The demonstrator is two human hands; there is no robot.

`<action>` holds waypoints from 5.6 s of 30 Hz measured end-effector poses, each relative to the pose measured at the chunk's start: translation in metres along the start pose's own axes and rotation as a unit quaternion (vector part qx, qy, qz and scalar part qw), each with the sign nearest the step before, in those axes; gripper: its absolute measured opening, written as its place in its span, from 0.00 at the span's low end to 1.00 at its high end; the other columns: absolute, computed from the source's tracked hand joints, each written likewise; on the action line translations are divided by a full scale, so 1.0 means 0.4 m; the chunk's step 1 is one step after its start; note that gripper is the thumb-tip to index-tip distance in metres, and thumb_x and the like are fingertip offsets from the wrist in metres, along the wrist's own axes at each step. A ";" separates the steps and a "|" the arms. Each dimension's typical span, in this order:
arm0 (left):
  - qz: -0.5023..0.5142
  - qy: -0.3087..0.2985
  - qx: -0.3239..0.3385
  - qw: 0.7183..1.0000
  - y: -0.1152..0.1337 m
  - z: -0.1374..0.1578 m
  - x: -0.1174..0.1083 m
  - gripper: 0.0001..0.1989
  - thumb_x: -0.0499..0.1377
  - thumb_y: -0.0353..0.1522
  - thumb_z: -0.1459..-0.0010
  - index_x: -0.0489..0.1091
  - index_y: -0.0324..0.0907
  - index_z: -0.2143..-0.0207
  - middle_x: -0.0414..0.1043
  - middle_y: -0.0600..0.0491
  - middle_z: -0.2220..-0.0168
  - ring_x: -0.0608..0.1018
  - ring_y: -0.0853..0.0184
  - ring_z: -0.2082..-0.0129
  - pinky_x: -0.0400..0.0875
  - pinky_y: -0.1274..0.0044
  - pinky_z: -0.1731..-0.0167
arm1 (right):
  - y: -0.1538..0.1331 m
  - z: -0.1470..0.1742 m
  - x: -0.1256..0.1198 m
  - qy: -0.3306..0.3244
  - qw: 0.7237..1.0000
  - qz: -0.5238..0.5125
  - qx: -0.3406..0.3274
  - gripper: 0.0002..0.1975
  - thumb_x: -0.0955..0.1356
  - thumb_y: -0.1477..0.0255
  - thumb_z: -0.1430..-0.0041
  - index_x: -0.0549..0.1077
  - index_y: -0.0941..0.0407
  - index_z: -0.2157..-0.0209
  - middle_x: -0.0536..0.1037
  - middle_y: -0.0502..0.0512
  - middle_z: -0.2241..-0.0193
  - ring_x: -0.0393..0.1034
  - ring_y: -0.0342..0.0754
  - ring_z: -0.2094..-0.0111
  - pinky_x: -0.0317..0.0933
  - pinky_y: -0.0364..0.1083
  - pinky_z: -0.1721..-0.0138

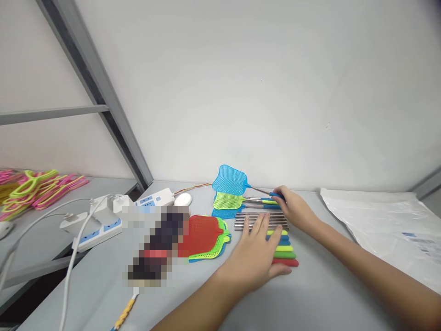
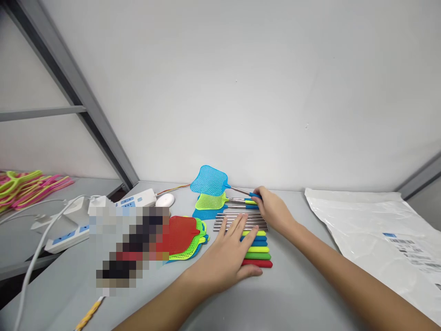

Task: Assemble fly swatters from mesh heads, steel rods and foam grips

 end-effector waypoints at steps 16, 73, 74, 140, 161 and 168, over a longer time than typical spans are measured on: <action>0.494 0.132 -0.298 0.806 -0.058 0.121 -0.148 0.24 0.54 0.44 0.40 0.61 0.44 0.45 0.73 0.46 0.54 0.77 0.61 0.62 0.72 0.70 0.62 | -0.096 0.463 -0.210 0.074 0.943 0.288 -0.150 0.10 0.58 0.72 0.33 0.66 0.56 0.54 0.68 0.53 0.72 0.58 0.48 0.75 0.48 0.47 0.71; 0.427 0.338 -0.358 0.759 -0.345 0.330 -0.191 0.22 0.58 0.40 0.43 0.69 0.39 0.49 0.74 0.52 0.69 0.75 0.67 0.73 0.67 0.78 0.74 | -0.447 0.106 0.052 -0.063 0.979 -0.026 -0.194 0.08 0.66 0.68 0.38 0.71 0.54 0.58 0.79 0.54 0.66 0.72 0.50 0.67 0.60 0.49 0.64; 0.413 0.340 -0.361 0.764 -0.348 0.332 -0.194 0.21 0.57 0.39 0.42 0.69 0.39 0.48 0.74 0.50 0.68 0.75 0.66 0.71 0.68 0.77 0.73 | -0.440 0.104 0.057 -0.081 0.978 -0.052 -0.183 0.08 0.65 0.68 0.38 0.70 0.53 0.57 0.79 0.54 0.66 0.72 0.50 0.66 0.61 0.48 0.65; 0.146 0.083 -0.240 0.956 -0.192 0.236 -0.134 0.23 0.52 0.32 0.39 0.57 0.49 0.41 0.44 0.51 0.32 0.46 0.60 0.32 0.47 0.62 0.36 | -0.314 0.183 0.052 -0.089 0.959 0.017 -0.269 0.12 0.62 0.72 0.35 0.67 0.53 0.50 0.75 0.56 0.54 0.67 0.51 0.53 0.56 0.54 0.50; 0.141 0.209 -0.263 0.931 -0.176 0.149 -0.149 0.18 0.48 0.31 0.36 0.60 0.44 0.44 0.56 0.47 0.36 0.50 0.57 0.33 0.53 0.60 0.38 | -0.239 0.253 -0.016 -0.096 0.961 0.047 -0.255 0.09 0.60 0.72 0.34 0.71 0.54 0.63 0.73 0.52 0.68 0.67 0.46 0.66 0.55 0.48 0.61; 0.089 0.151 -0.070 0.982 0.038 0.126 -0.100 0.11 0.50 0.27 0.38 0.69 0.45 0.56 0.68 0.51 0.46 0.60 0.59 0.39 0.59 0.63 0.42 | -0.145 0.334 -0.088 -0.080 0.965 0.079 -0.237 0.10 0.61 0.68 0.34 0.71 0.55 0.66 0.70 0.51 0.73 0.63 0.46 0.71 0.52 0.47 0.67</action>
Point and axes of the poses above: each hand's wrist, its own z-axis away from the middle knuckle, its own x-axis out of the palm, y = z × x, the point moved 8 cm from there along -z, towards the middle knuckle
